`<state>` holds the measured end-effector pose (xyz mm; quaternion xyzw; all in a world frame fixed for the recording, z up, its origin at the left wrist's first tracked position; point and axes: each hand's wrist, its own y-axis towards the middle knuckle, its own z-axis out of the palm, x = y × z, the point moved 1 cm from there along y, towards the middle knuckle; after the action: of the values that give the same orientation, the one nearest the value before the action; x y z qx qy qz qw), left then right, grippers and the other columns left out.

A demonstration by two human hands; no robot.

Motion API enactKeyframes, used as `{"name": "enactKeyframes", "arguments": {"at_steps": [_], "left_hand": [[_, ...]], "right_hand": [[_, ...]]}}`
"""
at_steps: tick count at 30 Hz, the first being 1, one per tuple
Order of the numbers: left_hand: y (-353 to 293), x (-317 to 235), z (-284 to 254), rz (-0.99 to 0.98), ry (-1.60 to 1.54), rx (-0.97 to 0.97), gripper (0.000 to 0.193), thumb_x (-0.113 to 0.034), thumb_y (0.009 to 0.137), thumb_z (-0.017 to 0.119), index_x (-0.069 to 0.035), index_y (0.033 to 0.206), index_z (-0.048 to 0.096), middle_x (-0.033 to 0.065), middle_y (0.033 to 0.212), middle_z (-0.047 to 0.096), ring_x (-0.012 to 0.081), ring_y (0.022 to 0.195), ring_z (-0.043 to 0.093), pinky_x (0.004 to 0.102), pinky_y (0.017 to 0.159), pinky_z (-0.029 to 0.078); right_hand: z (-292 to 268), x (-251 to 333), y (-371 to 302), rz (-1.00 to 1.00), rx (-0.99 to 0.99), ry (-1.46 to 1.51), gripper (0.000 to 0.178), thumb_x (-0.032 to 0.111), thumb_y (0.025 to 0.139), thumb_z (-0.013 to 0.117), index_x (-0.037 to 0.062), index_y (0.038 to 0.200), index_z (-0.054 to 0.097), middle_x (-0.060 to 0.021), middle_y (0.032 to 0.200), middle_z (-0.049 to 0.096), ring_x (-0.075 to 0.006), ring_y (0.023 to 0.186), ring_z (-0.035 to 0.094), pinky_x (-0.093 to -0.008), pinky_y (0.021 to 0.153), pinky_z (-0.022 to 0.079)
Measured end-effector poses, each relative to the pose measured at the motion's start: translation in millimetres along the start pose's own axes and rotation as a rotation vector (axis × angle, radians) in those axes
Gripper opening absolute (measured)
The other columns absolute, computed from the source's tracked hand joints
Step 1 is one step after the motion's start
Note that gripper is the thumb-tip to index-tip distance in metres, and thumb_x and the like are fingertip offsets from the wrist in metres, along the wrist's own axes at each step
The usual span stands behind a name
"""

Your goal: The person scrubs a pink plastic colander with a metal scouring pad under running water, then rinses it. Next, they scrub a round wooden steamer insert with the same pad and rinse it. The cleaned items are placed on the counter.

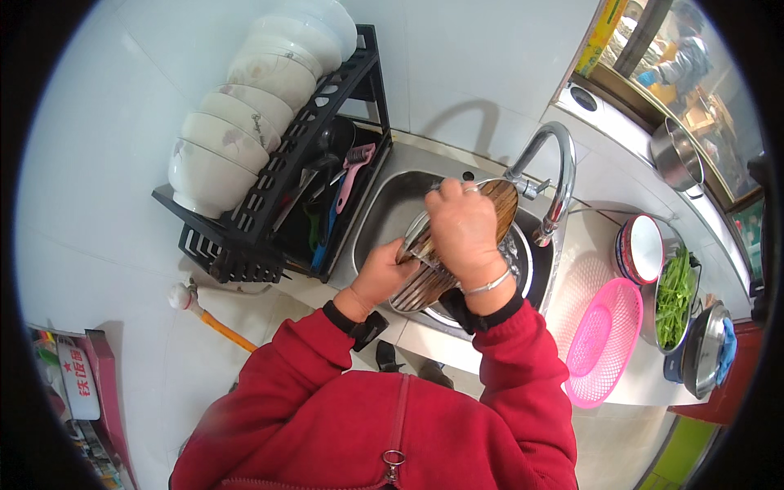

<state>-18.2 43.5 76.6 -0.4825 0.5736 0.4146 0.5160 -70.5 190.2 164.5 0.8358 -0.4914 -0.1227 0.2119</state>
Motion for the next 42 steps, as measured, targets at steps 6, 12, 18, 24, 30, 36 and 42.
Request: {"name": "enactKeyframes", "arguments": {"at_steps": [6, 12, 18, 24, 30, 36, 42], "left_hand": [[-14, 2, -5, -0.003, -0.080, -0.079, 0.012, -0.002, 0.081, 0.059, 0.003, 0.092, 0.057, 0.0028, 0.075, 0.060, 0.0058, 0.067, 0.050, 0.0236, 0.060, 0.044], [-29, -4, -25, -0.063, -0.085, -0.069, 0.027, 0.002, 0.080, 0.057, 0.005, 0.107, 0.057, 0.0013, 0.090, 0.062, 0.0066, 0.079, 0.054, 0.0224, 0.072, 0.046], [-22, -2, -32, -0.107, -0.105, -0.050, 0.027, 0.001, 0.080, 0.058, 0.004, 0.106, 0.057, 0.0012, 0.089, 0.061, 0.0055, 0.077, 0.053, 0.0212, 0.070, 0.045], [-32, 3, -45, -0.117, -0.226, -0.127, 0.025, 0.001, 0.079, 0.059, 0.005, 0.103, 0.058, 0.0014, 0.086, 0.062, 0.0056, 0.076, 0.053, 0.0217, 0.069, 0.045], [-31, 2, -64, -0.110, -0.361, -0.243, 0.023, 0.000, 0.080, 0.057, 0.002, 0.103, 0.059, 0.0019, 0.086, 0.061, 0.0080, 0.073, 0.056, 0.0233, 0.068, 0.048], [-13, 6, -63, -0.168, -0.525, -0.343, 0.027, 0.001, 0.080, 0.055, -0.001, 0.107, 0.056, 0.0059, 0.095, 0.064, 0.0117, 0.081, 0.060, 0.0241, 0.065, 0.048], [-6, 16, -52, -0.215, -0.547, -0.346, 0.029, 0.002, 0.081, 0.053, -0.003, 0.109, 0.056, 0.0059, 0.098, 0.064, 0.0113, 0.083, 0.061, 0.0228, 0.064, 0.049]], "right_hand": [[18, -18, -4, 0.037, -0.164, 0.128, 0.024, 0.005, 0.063, 0.058, 0.0124, 0.086, 0.063, -0.0073, 0.089, 0.058, -0.0273, 0.077, 0.056, -0.0365, 0.064, 0.049], [48, -83, -4, 0.558, 0.001, 0.190, 0.029, 0.003, 0.067, 0.055, 0.0130, 0.091, 0.065, -0.0095, 0.089, 0.062, -0.0317, 0.085, 0.058, -0.0404, 0.074, 0.048], [31, -29, 8, 0.148, -0.156, 0.221, 0.037, -0.004, 0.061, 0.054, 0.0120, 0.094, 0.062, -0.0075, 0.092, 0.062, -0.0296, 0.088, 0.056, -0.0380, 0.075, 0.047], [61, -72, -10, 0.356, -0.186, 0.252, 0.030, 0.003, 0.067, 0.055, 0.0129, 0.094, 0.063, -0.0101, 0.088, 0.062, -0.0320, 0.087, 0.057, -0.0408, 0.075, 0.047], [160, -112, -103, 0.828, 0.389, 0.768, 0.039, 0.012, 0.067, 0.056, 0.0077, 0.105, 0.062, -0.0203, 0.102, 0.062, -0.0357, 0.098, 0.058, -0.0356, 0.085, 0.044], [204, -115, -175, 0.841, 0.670, 0.180, 0.036, 0.011, 0.074, 0.058, 0.0012, 0.108, 0.052, -0.0217, 0.107, 0.060, -0.0359, 0.104, 0.056, -0.0434, 0.085, 0.046], [199, -104, -176, 0.463, 1.183, 0.215, 0.027, 0.013, 0.077, 0.055, 0.0036, 0.103, 0.060, -0.0200, 0.099, 0.063, -0.0331, 0.103, 0.057, -0.0410, 0.085, 0.047]]}}
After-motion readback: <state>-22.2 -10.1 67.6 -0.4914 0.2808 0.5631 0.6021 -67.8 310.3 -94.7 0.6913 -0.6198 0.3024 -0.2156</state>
